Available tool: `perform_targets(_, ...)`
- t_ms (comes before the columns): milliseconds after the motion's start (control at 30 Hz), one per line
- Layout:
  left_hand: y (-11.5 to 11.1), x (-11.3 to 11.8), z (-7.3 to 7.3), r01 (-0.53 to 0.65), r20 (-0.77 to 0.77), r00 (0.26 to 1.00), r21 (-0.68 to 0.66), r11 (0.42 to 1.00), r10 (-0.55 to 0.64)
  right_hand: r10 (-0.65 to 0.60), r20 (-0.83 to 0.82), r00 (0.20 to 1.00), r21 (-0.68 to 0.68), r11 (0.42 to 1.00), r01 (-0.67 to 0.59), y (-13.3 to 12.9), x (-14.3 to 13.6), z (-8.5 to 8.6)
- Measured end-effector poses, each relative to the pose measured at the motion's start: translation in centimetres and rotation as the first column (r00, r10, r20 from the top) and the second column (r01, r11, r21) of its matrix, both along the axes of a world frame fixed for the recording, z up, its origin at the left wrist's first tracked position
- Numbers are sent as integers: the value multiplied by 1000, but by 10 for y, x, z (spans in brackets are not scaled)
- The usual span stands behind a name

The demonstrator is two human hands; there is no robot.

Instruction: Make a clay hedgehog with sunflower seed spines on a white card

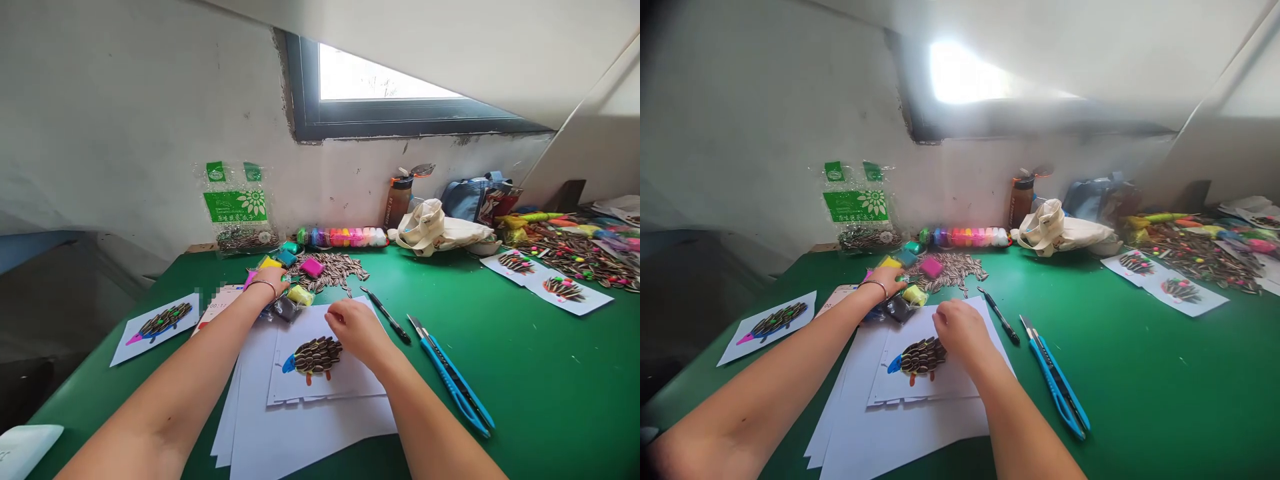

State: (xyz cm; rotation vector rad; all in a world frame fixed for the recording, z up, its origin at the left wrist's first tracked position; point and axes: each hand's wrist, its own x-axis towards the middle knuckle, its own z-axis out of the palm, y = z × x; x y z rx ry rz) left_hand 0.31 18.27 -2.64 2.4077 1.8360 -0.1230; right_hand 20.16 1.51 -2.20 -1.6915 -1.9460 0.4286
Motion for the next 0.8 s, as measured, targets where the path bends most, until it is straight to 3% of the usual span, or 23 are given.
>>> perform_targets(167,0,0,2,-24,54,998,1,1000,24,8,6,1000,-10,1000,-8,1,-1,-2)
perform_targets(333,-4,1,5,-39,200,980,61,997,26,17,16,1000,-42,999,-16,2,-2,-4)
perform_targets(500,-15,-5,35,-177,434,900,284,943,38,13,-21,1000,-16,1000,-13,6,1,-8)
perform_targets(600,-41,-8,54,-310,589,807,370,876,37,6,-116,993,24,1000,-3,5,1,-5)
perform_targets(700,-84,-1,54,-367,700,714,363,856,8,61,-353,933,11,998,-61,-1,-5,2)
perform_targets(767,-114,8,45,-319,876,481,223,921,-45,117,-513,850,-24,988,-150,-7,-10,8)
perform_targets(800,-127,13,40,-265,913,405,165,950,-46,138,-560,817,-36,981,-190,-9,-13,10)
